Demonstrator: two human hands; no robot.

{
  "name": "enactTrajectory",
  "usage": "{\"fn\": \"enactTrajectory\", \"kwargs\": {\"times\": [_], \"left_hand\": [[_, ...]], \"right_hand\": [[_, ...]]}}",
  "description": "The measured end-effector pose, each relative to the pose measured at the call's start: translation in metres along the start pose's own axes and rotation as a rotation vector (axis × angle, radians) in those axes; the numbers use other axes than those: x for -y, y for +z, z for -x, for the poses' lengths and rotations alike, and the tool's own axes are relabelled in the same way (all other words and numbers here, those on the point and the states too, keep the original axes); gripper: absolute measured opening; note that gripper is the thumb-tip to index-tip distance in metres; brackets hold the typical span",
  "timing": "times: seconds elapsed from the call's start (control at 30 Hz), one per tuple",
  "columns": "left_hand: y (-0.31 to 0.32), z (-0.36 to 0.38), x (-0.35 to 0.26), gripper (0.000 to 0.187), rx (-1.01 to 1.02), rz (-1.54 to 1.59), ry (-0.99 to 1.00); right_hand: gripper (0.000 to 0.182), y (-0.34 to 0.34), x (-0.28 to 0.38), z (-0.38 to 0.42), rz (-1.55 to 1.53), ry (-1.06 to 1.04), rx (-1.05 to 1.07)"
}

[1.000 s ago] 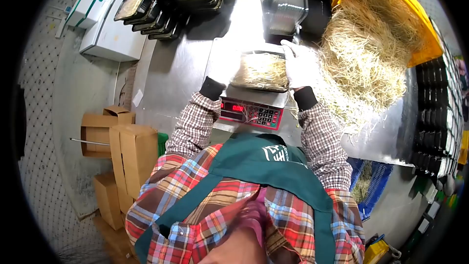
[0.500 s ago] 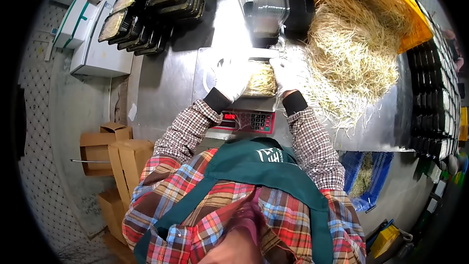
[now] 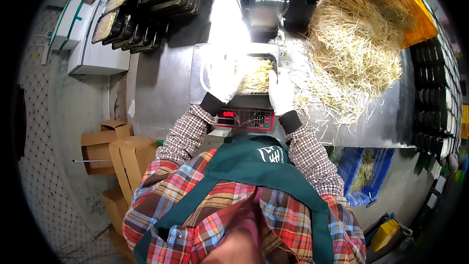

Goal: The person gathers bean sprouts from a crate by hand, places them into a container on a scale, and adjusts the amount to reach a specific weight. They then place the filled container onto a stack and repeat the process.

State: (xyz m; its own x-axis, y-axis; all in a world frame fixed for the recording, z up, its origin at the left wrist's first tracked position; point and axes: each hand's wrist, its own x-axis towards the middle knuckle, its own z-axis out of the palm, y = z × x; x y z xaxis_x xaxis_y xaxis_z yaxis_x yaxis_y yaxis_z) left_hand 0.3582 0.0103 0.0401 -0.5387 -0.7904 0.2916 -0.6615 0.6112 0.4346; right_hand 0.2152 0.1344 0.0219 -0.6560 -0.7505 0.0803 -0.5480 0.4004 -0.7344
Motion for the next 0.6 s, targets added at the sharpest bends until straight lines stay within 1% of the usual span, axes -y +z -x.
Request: {"fn": "enactTrajectory", "kwargs": {"times": [0.07, 0.1, 0.17, 0.27, 0.37, 0.4, 0.43, 0.47, 0.5, 0.53, 0.57, 0.6], "left_hand": [[-0.001, -0.011, 0.016, 0.04, -0.043, 0.487, -0.405], [0.016, -0.014, 0.053, 0.035, 0.145, 1.113, -0.714], [0.04, -0.011, 0.081, 0.031, 0.052, 1.194, -0.643], [0.013, -0.019, 0.062, 0.034, 0.128, 1.433, -0.933], [-0.015, 0.008, 0.057, 0.049, 0.184, 1.156, -0.625], [-0.025, 0.018, 0.052, 0.051, 0.25, 1.118, -0.678], [-0.034, 0.029, 0.047, 0.053, 0.318, 1.079, -0.728], [-0.043, 0.045, 0.039, 0.057, 0.392, 1.066, -0.827], [-0.041, 0.056, 0.037, 0.047, 0.253, 1.218, -0.863], [-0.038, 0.068, 0.035, 0.037, 0.11, 1.368, -0.88], [-0.027, 0.077, 0.047, 0.031, 0.053, 1.422, -0.877], [-0.031, 0.078, 0.052, 0.03, 0.008, 1.404, -0.873]], "right_hand": [[0.038, -0.001, 0.001, 0.001, -0.021, 0.002, -0.018], [0.038, 0.0, 0.0, 0.002, -0.03, 0.006, -0.014], [0.037, 0.0, -0.003, -0.002, -0.045, 0.004, -0.006], [0.036, -0.002, 0.001, -0.002, -0.065, 0.026, -0.002], [0.035, 0.018, -0.033, -0.005, 0.048, -0.054, -0.03], [0.034, 0.02, -0.031, -0.003, 0.0, -0.059, -0.077], [0.031, 0.017, -0.025, -0.001, -0.001, -0.121, -0.122], [0.03, 0.013, -0.016, -0.001, -0.079, -0.063, -0.11], [0.029, 0.013, -0.01, 0.0, -0.153, -0.002, -0.09], [0.028, 0.017, -0.012, 0.001, -0.185, 0.008, -0.06], [0.027, 0.021, -0.014, 0.001, -0.214, 0.019, -0.03], [0.026, 0.025, -0.014, 0.001, -0.24, 0.03, 0.001]]}}
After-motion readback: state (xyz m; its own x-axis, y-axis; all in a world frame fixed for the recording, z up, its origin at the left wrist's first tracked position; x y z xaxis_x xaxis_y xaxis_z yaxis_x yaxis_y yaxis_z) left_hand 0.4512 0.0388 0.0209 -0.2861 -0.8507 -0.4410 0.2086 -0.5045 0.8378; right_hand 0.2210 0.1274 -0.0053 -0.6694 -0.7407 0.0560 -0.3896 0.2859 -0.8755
